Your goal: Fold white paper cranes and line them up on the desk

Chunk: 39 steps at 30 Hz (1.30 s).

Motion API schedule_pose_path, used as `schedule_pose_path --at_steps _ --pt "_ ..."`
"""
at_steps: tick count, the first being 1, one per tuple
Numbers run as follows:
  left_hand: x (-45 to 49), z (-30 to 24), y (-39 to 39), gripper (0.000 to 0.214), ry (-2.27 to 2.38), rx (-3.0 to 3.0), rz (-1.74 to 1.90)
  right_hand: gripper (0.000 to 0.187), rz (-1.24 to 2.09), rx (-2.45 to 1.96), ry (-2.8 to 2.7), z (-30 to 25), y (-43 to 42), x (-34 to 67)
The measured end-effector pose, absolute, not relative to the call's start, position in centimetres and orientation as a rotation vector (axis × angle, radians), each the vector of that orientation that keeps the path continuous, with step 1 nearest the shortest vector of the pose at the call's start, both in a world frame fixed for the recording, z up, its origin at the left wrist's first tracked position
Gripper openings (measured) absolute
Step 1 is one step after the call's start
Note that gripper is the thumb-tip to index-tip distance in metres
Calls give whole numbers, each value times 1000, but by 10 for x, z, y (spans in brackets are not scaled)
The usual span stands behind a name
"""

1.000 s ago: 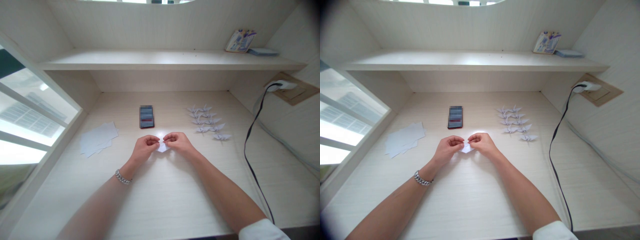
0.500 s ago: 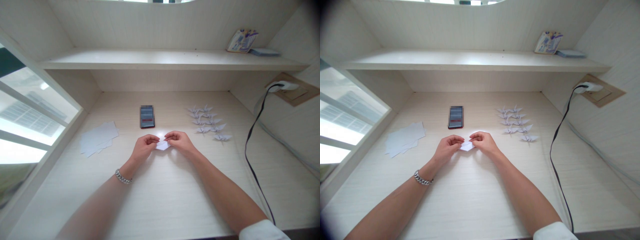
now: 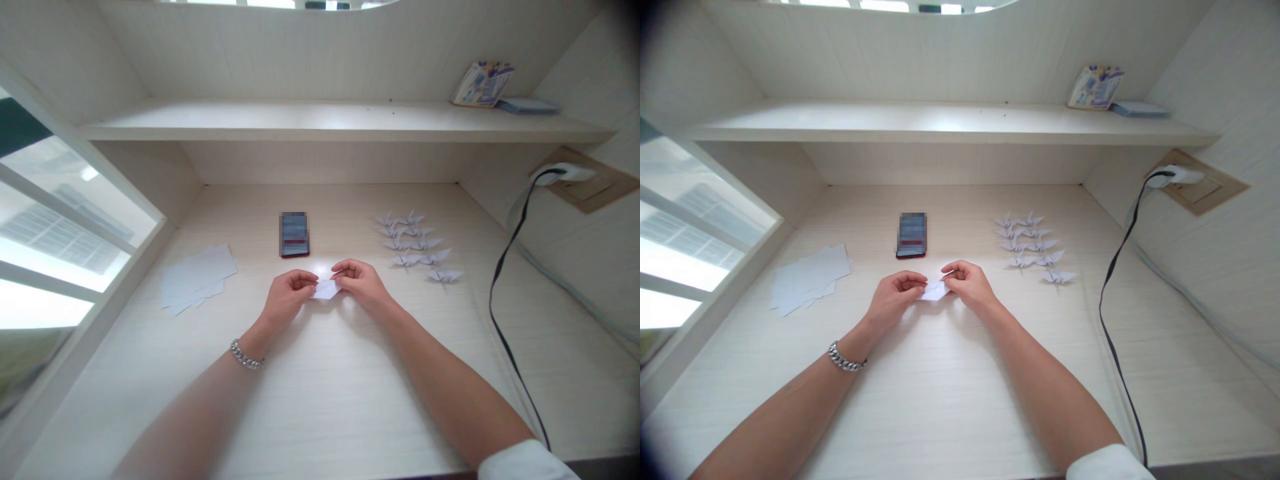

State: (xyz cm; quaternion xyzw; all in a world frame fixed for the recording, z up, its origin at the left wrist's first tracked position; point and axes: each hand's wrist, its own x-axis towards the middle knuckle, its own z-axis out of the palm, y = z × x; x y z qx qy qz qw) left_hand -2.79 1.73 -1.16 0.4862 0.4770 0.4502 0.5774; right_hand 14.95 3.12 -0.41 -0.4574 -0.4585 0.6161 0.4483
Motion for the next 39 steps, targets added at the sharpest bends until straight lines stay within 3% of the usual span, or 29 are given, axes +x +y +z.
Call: schedule_pose_path --at_steps 4,10,13,18,28,35,39 --pt "-28 -13 17 20 1137 1118 1089 25 1475 -1164 -1059 -6 33 149" --pt "-25 -13 19 28 1178 1012 1195 22 861 -1305 -1062 -2 30 150" --pt "-23 -13 19 30 1190 994 1259 20 763 -1310 -1287 2 21 145" --pt "-22 -12 17 32 1210 1064 1295 23 856 -1279 -1576 0 12 133" --pt "-10 -2 3 27 1074 1301 1174 29 1116 -1209 -1568 2 16 135" --pt "-24 1 12 27 1404 1332 1388 32 1352 -1239 -1422 -4 26 145" --pt "-24 2 11 28 1249 1305 1332 31 1395 -1207 -1457 -2 26 146"
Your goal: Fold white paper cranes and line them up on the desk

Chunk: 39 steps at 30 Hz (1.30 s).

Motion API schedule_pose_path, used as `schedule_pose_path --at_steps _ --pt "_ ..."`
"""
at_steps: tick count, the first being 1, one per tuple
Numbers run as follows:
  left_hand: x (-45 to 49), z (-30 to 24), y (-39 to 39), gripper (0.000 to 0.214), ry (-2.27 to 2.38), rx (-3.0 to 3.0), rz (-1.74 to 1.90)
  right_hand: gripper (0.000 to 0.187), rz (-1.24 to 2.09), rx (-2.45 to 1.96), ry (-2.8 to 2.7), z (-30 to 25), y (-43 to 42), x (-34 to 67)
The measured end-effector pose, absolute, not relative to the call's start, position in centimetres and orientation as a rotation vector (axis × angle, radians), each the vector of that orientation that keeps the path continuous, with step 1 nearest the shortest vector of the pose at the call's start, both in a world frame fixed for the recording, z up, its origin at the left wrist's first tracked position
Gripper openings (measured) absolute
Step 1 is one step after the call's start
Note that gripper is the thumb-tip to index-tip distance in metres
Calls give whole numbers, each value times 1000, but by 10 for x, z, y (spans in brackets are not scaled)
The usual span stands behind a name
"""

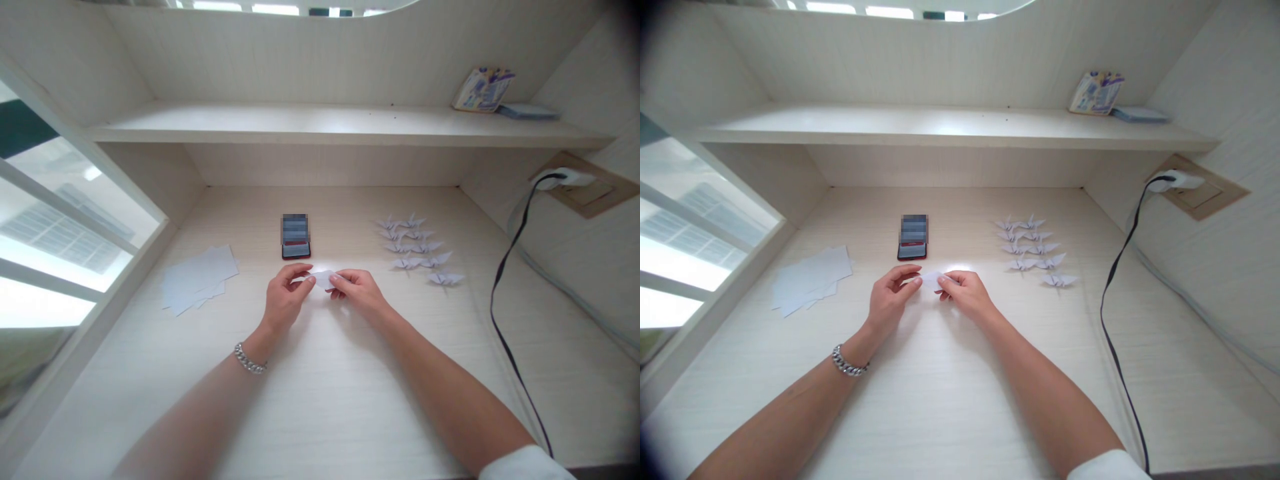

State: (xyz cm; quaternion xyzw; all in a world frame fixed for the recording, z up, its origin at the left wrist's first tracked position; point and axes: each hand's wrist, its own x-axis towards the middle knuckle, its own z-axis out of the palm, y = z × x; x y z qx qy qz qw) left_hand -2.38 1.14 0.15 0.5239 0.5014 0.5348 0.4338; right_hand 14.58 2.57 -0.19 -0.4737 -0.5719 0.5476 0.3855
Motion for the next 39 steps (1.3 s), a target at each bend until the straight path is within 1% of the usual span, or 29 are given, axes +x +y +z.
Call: schedule_pose_path --at_steps 3,6,10,17,26,39 --pt "-20 -1 9 34 1162 1286 1194 30 1414 -1186 -1492 -2 25 146" --pt "-19 -4 9 34 1215 1305 1132 30 1456 -1167 -1510 -3 25 147" --pt "-22 -8 13 34 1244 1249 1136 25 1439 -1143 -1459 0 25 148" --pt "-21 -11 16 38 1180 1110 1141 30 1473 -1167 -1295 -4 27 147" --pt "-22 -12 17 32 1128 1061 1129 28 1477 -1176 -1241 -2 27 147" --pt "-21 -9 17 30 1149 1034 1126 28 1483 -1182 -1209 -3 28 146"
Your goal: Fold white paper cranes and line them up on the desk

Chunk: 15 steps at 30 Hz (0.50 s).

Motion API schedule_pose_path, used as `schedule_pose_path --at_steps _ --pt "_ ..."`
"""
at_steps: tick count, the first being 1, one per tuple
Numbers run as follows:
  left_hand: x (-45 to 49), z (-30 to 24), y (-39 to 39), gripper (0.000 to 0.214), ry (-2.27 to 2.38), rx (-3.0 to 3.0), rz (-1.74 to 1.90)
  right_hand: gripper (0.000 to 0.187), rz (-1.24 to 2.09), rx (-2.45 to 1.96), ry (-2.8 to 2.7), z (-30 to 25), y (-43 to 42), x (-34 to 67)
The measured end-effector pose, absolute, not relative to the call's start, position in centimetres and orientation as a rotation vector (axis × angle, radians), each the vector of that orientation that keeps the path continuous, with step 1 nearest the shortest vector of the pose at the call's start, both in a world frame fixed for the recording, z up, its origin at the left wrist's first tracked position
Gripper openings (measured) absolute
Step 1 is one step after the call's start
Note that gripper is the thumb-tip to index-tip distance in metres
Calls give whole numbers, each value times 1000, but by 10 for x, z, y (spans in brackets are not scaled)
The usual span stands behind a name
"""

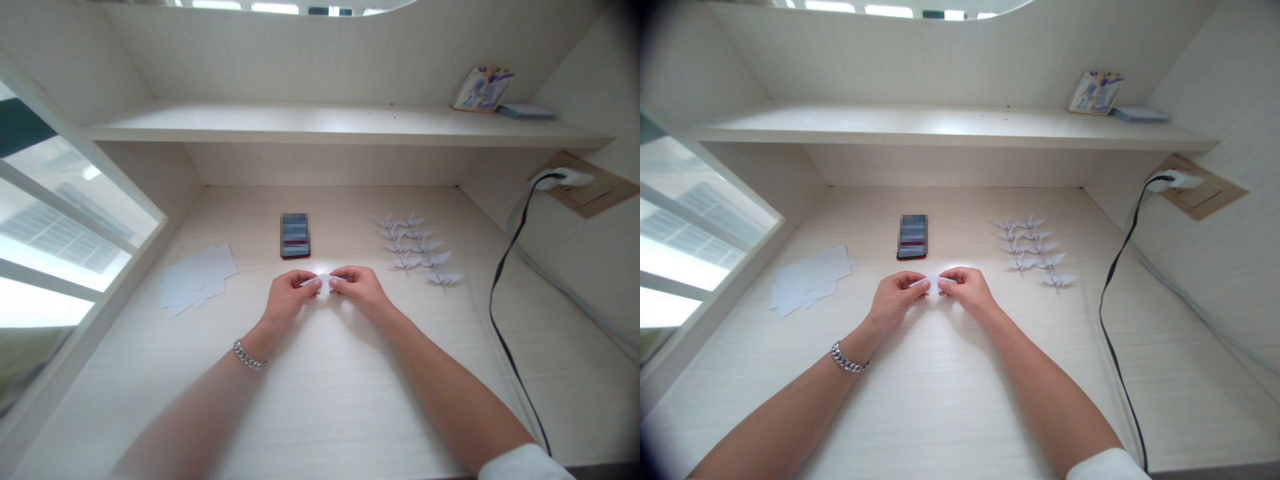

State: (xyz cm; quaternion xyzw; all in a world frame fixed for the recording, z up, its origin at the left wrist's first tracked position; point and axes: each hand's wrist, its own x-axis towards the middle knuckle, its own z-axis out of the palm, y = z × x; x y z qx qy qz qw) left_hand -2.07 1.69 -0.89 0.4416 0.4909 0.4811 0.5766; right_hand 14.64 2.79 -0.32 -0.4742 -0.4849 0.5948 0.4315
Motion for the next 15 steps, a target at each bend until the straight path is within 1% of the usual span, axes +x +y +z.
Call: schedule_pose_path --at_steps 7,15 --pt "-22 -8 15 28 1152 1214 1066 22 1450 -1169 -1339 -1 25 144" --pt "-23 -7 15 27 1147 1326 1029 19 1392 -1157 -1413 -2 24 144"
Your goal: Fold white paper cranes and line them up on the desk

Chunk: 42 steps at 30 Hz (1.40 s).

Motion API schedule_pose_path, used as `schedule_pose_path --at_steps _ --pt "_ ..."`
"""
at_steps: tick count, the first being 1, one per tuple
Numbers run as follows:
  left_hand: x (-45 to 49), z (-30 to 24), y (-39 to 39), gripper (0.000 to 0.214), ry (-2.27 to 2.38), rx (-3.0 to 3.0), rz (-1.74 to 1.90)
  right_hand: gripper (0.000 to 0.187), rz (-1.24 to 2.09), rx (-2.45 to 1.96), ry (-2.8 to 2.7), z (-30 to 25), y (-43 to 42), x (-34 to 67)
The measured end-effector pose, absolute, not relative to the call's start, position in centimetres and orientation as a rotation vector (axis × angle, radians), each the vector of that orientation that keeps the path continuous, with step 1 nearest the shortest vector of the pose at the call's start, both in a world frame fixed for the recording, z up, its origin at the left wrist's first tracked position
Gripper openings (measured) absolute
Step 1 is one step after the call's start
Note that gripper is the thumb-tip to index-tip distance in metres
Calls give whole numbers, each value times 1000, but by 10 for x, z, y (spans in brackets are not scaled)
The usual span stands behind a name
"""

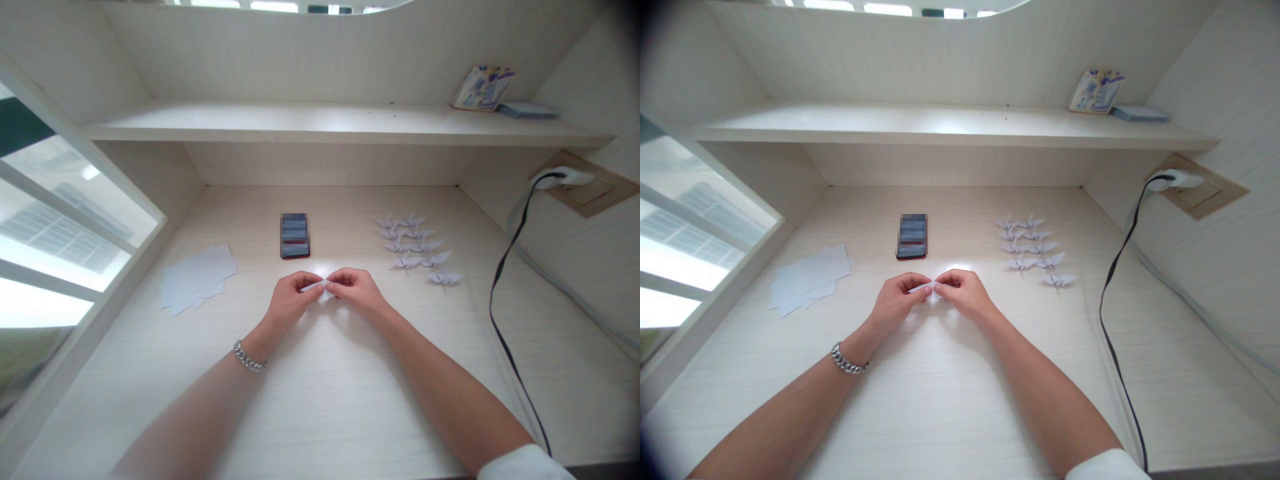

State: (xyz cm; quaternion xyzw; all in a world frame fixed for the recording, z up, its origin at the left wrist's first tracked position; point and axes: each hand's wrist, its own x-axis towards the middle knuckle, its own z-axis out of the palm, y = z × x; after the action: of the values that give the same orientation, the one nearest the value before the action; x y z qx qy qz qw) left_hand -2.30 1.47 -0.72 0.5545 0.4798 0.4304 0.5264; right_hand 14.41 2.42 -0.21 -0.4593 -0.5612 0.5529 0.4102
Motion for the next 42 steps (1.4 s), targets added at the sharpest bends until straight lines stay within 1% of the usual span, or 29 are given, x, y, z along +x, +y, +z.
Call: schedule_pose_path --at_steps 6,12,16,21,28,42 --pt "-23 -5 14 22 1130 1337 1035 18 1450 -1127 -1361 0 22 142" --pt "-23 -4 13 12 1136 1328 1079 17 1432 -1097 -1309 0 21 141" --pt "-21 0 11 8 1159 1392 1133 21 1481 -1084 -1301 2 20 141" --pt "-20 3 8 12 1174 1467 1150 29 1482 -1110 -1345 3 22 144" --pt "-22 -4 10 21 1169 1395 1198 20 1266 -1106 -1572 4 21 145" --pt "-23 -5 11 20 1145 1290 1195 15 1097 -1154 -1652 6 18 145"
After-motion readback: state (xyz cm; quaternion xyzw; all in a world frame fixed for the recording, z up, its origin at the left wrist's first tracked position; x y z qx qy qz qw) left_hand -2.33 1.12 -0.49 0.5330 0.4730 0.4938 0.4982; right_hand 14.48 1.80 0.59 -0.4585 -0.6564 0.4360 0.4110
